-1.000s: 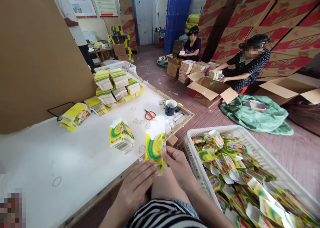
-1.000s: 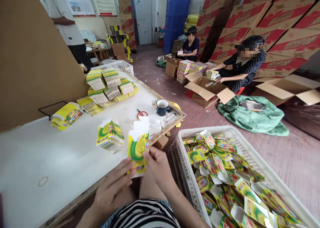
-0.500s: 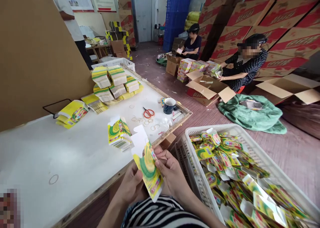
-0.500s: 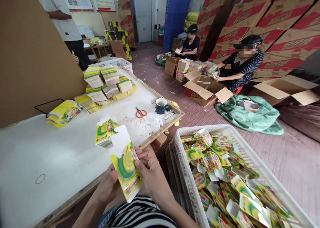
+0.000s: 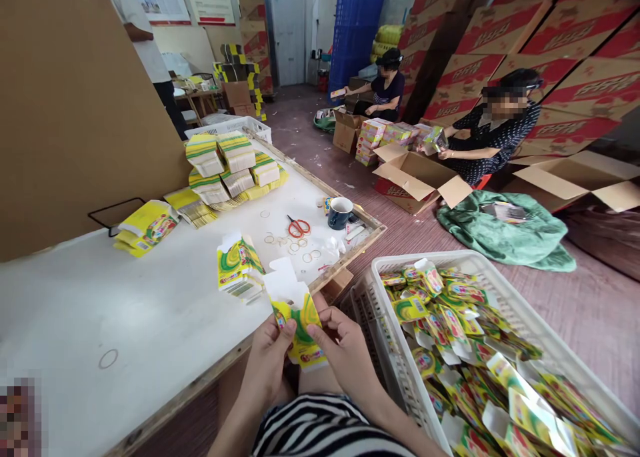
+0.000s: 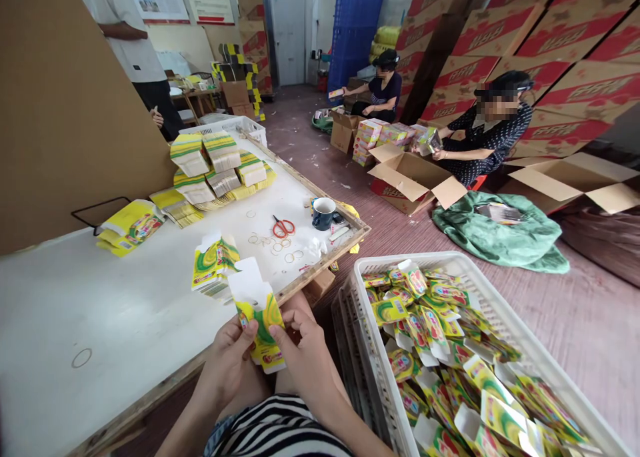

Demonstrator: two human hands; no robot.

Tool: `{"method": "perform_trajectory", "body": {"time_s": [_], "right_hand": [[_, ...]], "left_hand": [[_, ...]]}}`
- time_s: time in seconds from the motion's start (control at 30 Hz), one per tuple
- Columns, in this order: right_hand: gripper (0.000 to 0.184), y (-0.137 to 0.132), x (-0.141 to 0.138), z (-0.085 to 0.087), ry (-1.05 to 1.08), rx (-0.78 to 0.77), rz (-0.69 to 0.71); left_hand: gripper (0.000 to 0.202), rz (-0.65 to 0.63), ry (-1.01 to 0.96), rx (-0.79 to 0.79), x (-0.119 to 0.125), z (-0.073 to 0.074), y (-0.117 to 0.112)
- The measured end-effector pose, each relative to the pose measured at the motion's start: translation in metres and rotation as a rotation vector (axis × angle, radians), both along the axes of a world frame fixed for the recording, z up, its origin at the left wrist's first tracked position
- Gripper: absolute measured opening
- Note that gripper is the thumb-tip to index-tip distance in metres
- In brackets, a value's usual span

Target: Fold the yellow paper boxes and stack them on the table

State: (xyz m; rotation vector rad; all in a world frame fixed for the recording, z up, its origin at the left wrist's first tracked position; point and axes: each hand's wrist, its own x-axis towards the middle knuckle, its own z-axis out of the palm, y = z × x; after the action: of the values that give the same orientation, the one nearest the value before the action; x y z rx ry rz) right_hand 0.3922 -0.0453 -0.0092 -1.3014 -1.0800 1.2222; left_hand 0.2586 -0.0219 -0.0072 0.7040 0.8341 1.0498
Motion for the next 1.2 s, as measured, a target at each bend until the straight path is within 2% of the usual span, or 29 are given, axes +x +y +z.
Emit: {"method": "perform_trajectory", "body": {"time_s": [0.07,0.13,0.2,0.3,0.47,0.6,0.73,0.87,1.03,1.1,1.2], "right_hand": [[0.012,0.001,0.001,-0.002,-0.038,0.057,-0.04],[0.026,0.002,0.005,0.0,-0.055,0.13,-0.031],[0.041,0.004,0.01,0.003,-0.042,0.182,0.057],[0.044,0.006,0.018,0.007,-0.029,0.228,0.158],[0.054,0.006,0.022,0.006,-0.096,0.222,0.121],[0.057,0.004,0.02,0.003,-0.115,0.189,0.107],[0.047,0.004,0.022,0.007,-0.046,0.164,0.179],[0.027,0.006,0.027,0.017,0.063,0.122,0.259],[0.027,0.011,0.032,0.025,-0.02,0.075,0.301],[0.029,0.012,0.032,0.023,-0.091,0.111,0.27],[0.024,0.013,0.029,0.019,-0.105,0.159,0.188]], "left_hand": [[0.057,0.048,0.087,0.043,-0.002,0.002,-0.003],[0.067,0.043,0.179,0.102,-0.006,0.005,-0.005],[0.066,-0.041,0.227,0.149,-0.013,0.011,-0.006],[0.062,-0.17,0.228,0.175,-0.022,0.019,-0.005],[0.07,-0.225,0.214,0.181,-0.021,0.023,-0.006],[0.067,-0.232,0.198,0.204,-0.018,0.02,-0.008],[0.062,-0.307,0.196,0.197,-0.022,0.021,-0.009],[0.049,-0.419,0.054,0.174,-0.024,0.026,-0.009],[0.032,-0.447,-0.024,0.155,-0.021,0.028,-0.009],[0.044,-0.408,-0.008,0.137,-0.021,0.025,-0.009],[0.075,-0.374,0.013,0.096,-0.022,0.02,-0.009]]}}
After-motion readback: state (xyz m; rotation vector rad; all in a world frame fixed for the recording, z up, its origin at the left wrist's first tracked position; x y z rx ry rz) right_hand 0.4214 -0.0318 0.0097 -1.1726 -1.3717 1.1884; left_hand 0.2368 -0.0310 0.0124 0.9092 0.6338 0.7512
